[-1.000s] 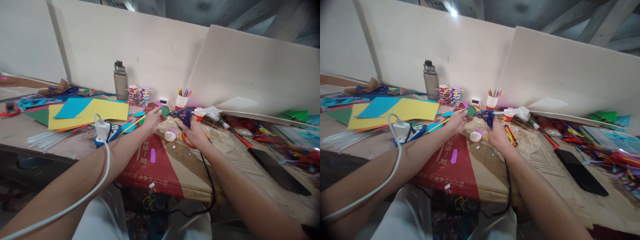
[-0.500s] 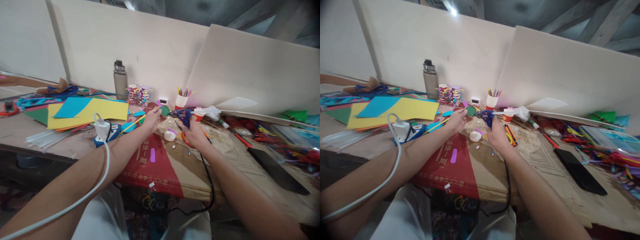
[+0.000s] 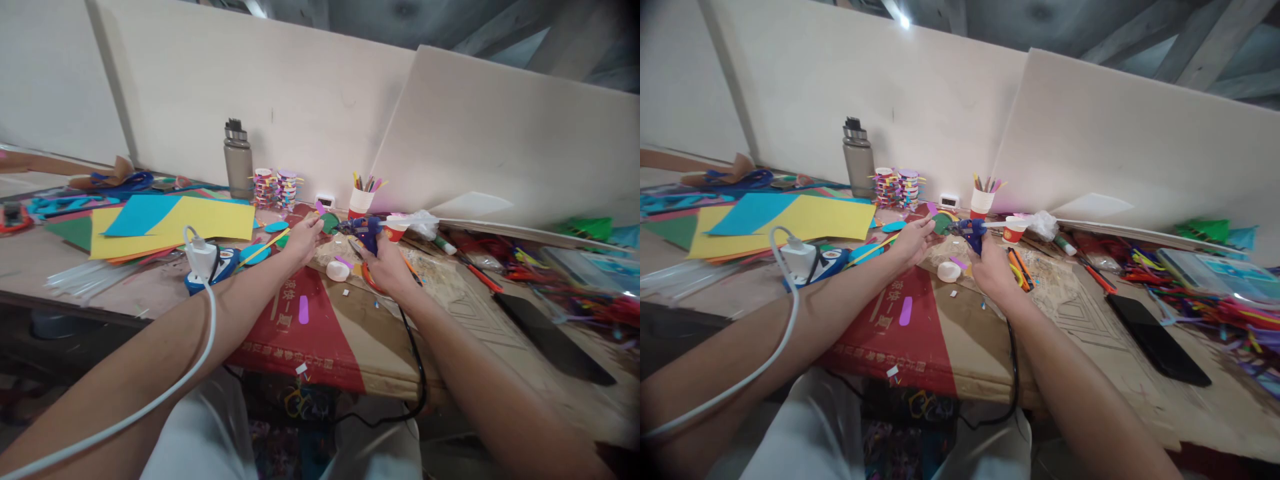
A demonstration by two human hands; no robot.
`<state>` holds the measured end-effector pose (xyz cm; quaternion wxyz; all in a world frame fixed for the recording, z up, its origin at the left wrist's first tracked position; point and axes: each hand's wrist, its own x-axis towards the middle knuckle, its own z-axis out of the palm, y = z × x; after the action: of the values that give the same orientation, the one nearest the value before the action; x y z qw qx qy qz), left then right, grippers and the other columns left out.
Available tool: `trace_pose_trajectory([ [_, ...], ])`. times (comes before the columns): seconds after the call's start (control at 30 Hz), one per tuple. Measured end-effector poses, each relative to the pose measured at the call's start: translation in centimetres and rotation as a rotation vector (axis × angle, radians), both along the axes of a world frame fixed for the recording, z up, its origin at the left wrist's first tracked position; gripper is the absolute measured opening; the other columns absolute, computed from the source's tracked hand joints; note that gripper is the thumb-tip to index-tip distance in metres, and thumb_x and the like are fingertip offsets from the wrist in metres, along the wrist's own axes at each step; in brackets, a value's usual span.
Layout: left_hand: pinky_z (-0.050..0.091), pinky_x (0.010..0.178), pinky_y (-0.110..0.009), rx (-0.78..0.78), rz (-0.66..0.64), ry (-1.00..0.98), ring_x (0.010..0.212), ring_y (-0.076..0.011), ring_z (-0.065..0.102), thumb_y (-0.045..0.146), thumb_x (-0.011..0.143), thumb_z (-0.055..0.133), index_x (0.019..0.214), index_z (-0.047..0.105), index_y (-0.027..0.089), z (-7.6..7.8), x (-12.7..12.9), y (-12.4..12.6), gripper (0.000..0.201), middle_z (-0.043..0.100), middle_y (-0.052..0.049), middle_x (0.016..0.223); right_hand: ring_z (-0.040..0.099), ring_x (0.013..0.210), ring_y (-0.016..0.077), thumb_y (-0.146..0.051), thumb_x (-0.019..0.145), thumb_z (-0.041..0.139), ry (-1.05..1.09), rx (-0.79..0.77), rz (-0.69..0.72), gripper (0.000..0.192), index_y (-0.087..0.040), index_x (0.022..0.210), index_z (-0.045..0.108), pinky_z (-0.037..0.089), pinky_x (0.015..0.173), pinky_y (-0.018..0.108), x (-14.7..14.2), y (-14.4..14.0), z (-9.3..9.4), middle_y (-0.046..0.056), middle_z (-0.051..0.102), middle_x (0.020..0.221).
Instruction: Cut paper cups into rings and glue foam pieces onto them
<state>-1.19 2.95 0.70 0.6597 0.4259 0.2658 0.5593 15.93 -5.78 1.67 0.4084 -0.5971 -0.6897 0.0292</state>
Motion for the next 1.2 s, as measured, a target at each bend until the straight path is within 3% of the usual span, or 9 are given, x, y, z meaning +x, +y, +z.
trace_pose_trajectory([
  [0.23, 0.054, 0.076, -0.031, 0.025, 0.0, 0.046, 0.064, -0.0107, 0.06, 0.016, 0.082, 0.066, 0.08, 0.064, 0.013, -0.2, 0.0, 0.2, 0.004, 0.064, -0.002, 0.074, 0.063, 0.103, 0.0365, -0.027, 0.083, 0.051, -0.006, 0.006, -0.033, 0.041, -0.017, 0.123, 0.053, 0.046, 0.095, 0.056, 0.1, 0.0, 0.0, 0.017, 0.068, 0.108],
  [0.43, 0.051, 0.072, -0.023, 0.243, 0.153, 0.298, 0.074, -0.0133, 0.058, 0.015, 0.077, 0.068, 0.08, 0.071, 0.015, -0.2, -0.2, 0.5, 0.005, 0.066, -0.001, 0.077, 0.064, 0.094, 0.0363, -0.024, 0.082, 0.05, -0.077, 0.001, -0.067, 0.037, -0.015, 0.117, 0.056, 0.048, 0.089, 0.054, 0.0, -0.3, 0.3, 0.019, 0.069, 0.1],
  [0.53, 0.052, 0.072, -0.024, 0.262, 0.18, 0.298, 0.076, -0.0135, 0.06, 0.016, 0.08, 0.064, 0.084, 0.071, 0.015, -0.1, -0.2, 0.6, 0.009, 0.067, -0.002, 0.083, 0.064, 0.095, 0.0361, -0.025, 0.084, 0.049, -0.075, 0.004, -0.073, 0.034, -0.014, 0.115, 0.056, 0.048, 0.089, 0.053, -0.1, -0.6, 0.6, 0.02, 0.068, 0.101],
  [0.67, 0.054, 0.071, -0.027, 0.119, 0.122, 0.175, 0.068, -0.0116, 0.061, 0.015, 0.084, 0.059, 0.086, 0.067, 0.013, -0.1, -0.2, 0.6, 0.008, 0.067, -0.003, 0.082, 0.064, 0.089, 0.0299, -0.032, 0.081, 0.055, 0.131, 0.021, -0.056, 0.031, -0.02, 0.11, 0.055, 0.051, 0.085, 0.046, 1.2, -0.6, 0.9, 0.013, 0.069, 0.097],
  [0.87, 0.054, 0.072, -0.026, -0.013, 0.103, 0.093, 0.066, -0.0105, 0.063, 0.014, 0.086, 0.06, 0.082, 0.063, 0.013, 0.0, -0.2, 0.3, 0.005, 0.067, -0.003, 0.078, 0.052, 0.052, 0.0171, -0.033, 0.07, 0.06, 0.698, -0.135, -0.085, 0.016, -0.025, 0.081, 0.05, 0.046, 0.053, 0.032, 6.3, -0.5, 0.7, -0.003, 0.054, 0.059],
  [0.93, 0.054, 0.072, -0.026, -0.037, 0.089, 0.079, 0.064, -0.0097, 0.062, 0.014, 0.085, 0.061, 0.083, 0.064, 0.013, 0.1, -0.1, 0.2, 0.004, 0.066, -0.002, 0.074, 0.05, 0.051, 0.0147, -0.032, 0.067, 0.062, 0.809, -0.09, -0.159, 0.017, -0.024, 0.074, 0.049, 0.043, 0.05, 0.028, 8.6, -0.7, 0.6, -0.004, 0.051, 0.056],
  [1.0, 0.054, 0.072, -0.026, -0.055, 0.083, 0.071, 0.06, -0.0087, 0.06, 0.012, 0.085, 0.061, 0.083, 0.063, 0.014, 0.3, 0.1, 0.0, 0.004, 0.065, 0.0, 0.07, 0.046, 0.049, 0.0116, -0.03, 0.064, 0.065, 0.788, -0.05, -0.336, 0.019, -0.023, 0.071, 0.048, 0.04, 0.048, 0.025, 11.0, -0.9, 0.5, -0.005, 0.049, 0.055],
  [1.1, 0.054, 0.071, -0.025, -0.072, 0.073, 0.084, 0.057, -0.0079, 0.059, 0.011, 0.086, 0.059, 0.081, 0.062, 0.013, 0.6, 0.2, -0.3, 0.006, 0.063, 0.0, 0.068, 0.046, 0.049, 0.0105, -0.028, 0.067, 0.063, 0.543, -0.134, -0.609, 0.015, -0.02, 0.072, 0.051, 0.038, 0.047, 0.023, 14.2, -1.3, 0.3, -0.005, 0.049, 0.054],
  [1.2, 0.054, 0.068, -0.024, -0.072, 0.062, 0.105, 0.056, -0.0077, 0.059, 0.009, 0.088, 0.057, 0.078, 0.061, 0.012, 0.8, 0.2, -0.6, 0.01, 0.064, -0.001, 0.07, 0.05, 0.051, 0.0129, -0.023, 0.069, 0.062, 0.396, -0.199, -0.702, 0.009, -0.018, 0.072, 0.055, 0.039, 0.049, 0.024, 16.2, -1.6, -0.2, -0.003, 0.05, 0.053],
])
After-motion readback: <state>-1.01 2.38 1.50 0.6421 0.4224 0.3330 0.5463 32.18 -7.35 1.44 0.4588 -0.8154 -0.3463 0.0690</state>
